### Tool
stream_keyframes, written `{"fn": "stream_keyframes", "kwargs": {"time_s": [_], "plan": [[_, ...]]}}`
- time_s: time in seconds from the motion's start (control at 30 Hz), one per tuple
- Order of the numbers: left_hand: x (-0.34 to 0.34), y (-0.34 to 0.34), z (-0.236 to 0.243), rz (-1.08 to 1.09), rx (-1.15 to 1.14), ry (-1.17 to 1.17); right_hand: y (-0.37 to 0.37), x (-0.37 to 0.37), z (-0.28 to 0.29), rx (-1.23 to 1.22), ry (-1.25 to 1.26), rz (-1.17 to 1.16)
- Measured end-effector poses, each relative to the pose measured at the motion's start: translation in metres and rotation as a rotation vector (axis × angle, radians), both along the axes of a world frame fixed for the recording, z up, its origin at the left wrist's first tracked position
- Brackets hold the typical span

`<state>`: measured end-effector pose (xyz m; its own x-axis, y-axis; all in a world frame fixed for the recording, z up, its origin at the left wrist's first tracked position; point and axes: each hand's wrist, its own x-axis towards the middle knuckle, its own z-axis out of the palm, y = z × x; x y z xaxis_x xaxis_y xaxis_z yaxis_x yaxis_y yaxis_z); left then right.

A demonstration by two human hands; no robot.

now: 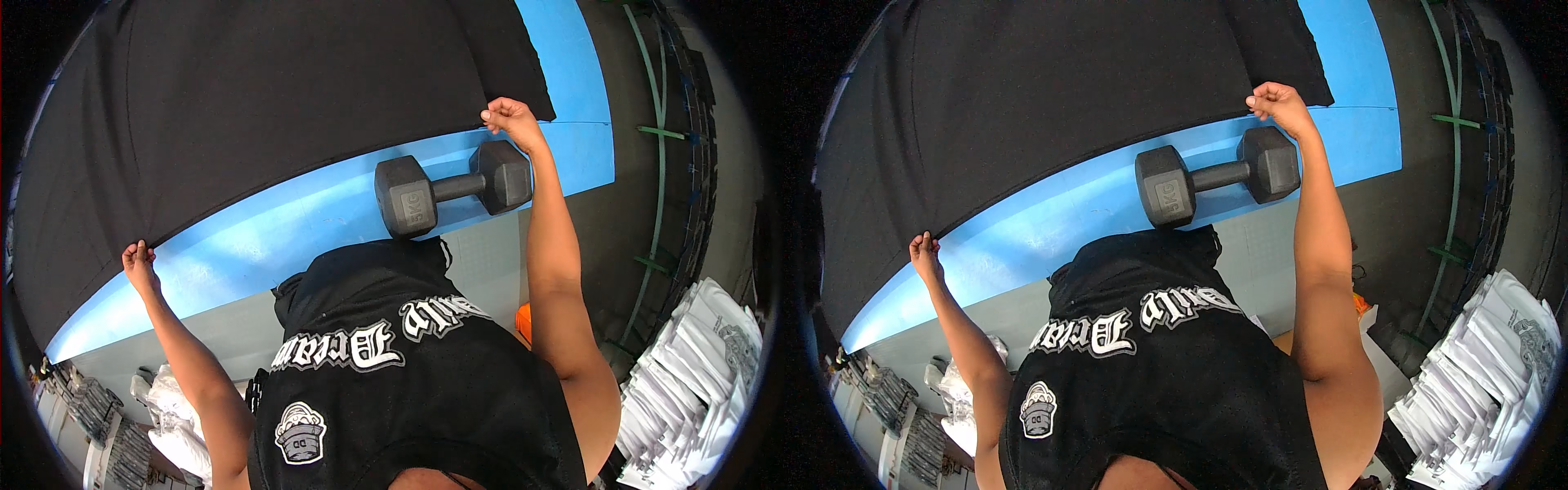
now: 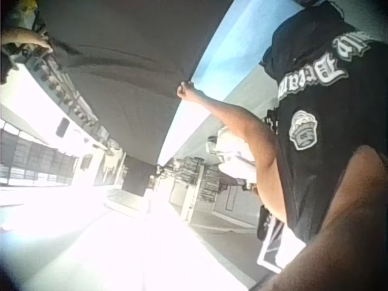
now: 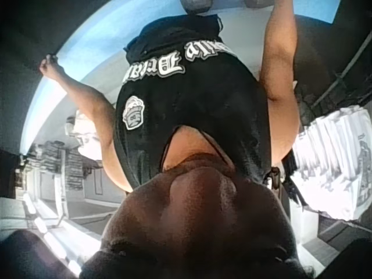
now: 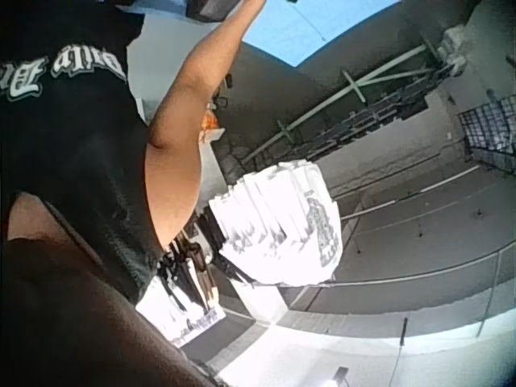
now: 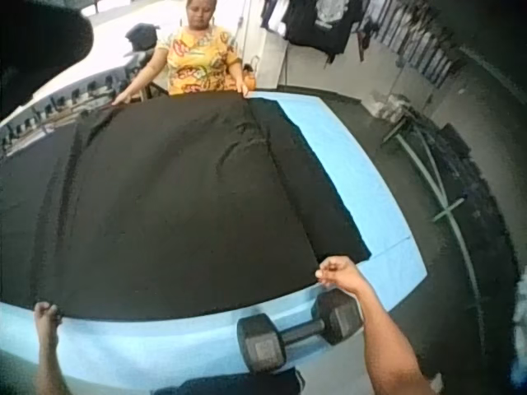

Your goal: The person aligns and flattens layers of fabric on a table by hand, cuts the fabric using an electric fabric cutter, and pulls and spreads more fabric across the table.

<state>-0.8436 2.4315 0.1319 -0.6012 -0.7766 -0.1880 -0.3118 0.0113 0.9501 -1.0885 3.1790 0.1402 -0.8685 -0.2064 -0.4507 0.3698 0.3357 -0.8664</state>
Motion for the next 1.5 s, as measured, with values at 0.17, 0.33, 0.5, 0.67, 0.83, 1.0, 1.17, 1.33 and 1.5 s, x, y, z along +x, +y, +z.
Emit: {"fn": "stream_keyframes", "kwargs": {"time_s": [0.17, 0.33, 0.5, 0.67, 0.83, 1.0, 1.17, 1.33, 1.5], "plan": [[-0.001, 0.001, 0.003, -0.035, -0.016, 0.023, 0.003, 0.004, -0.003, 0.059, 0.028, 0.029], [0.004, -0.009, -0.004, -0.062, -0.036, 0.042, -0.001, 0.006, 0.001, 0.09, 0.054, 0.055], [0.013, -0.021, -0.013, -0.032, -0.101, -0.041, -0.006, -0.004, 0.005, 0.108, -0.033, 0.165], [0.003, 0.001, -0.009, -0.07, -0.088, -0.014, -0.072, -0.025, 0.052, 0.662, 0.777, 0.061], [0.004, 0.006, -0.007, -0.081, -0.056, 0.016, -0.149, -0.03, 0.032, 0.78, 1.116, 0.134], [0.009, 0.0, 0.014, -0.015, 0.047, 0.118, -0.087, -0.025, 0.02, 0.936, 0.571, -0.125], [0.017, -0.023, 0.029, -0.037, 0.163, 0.271, -0.033, -0.016, 0.032, 0.533, -0.071, 0.086], [0.015, -0.029, 0.039, -0.111, 0.178, 0.31, -0.027, -0.005, 0.019, 0.428, -0.074, -0.013], [0.016, -0.027, 0.054, -0.01, 0.161, 0.286, -0.018, 0.0, 0.003, 0.345, 0.009, -0.029]]}}
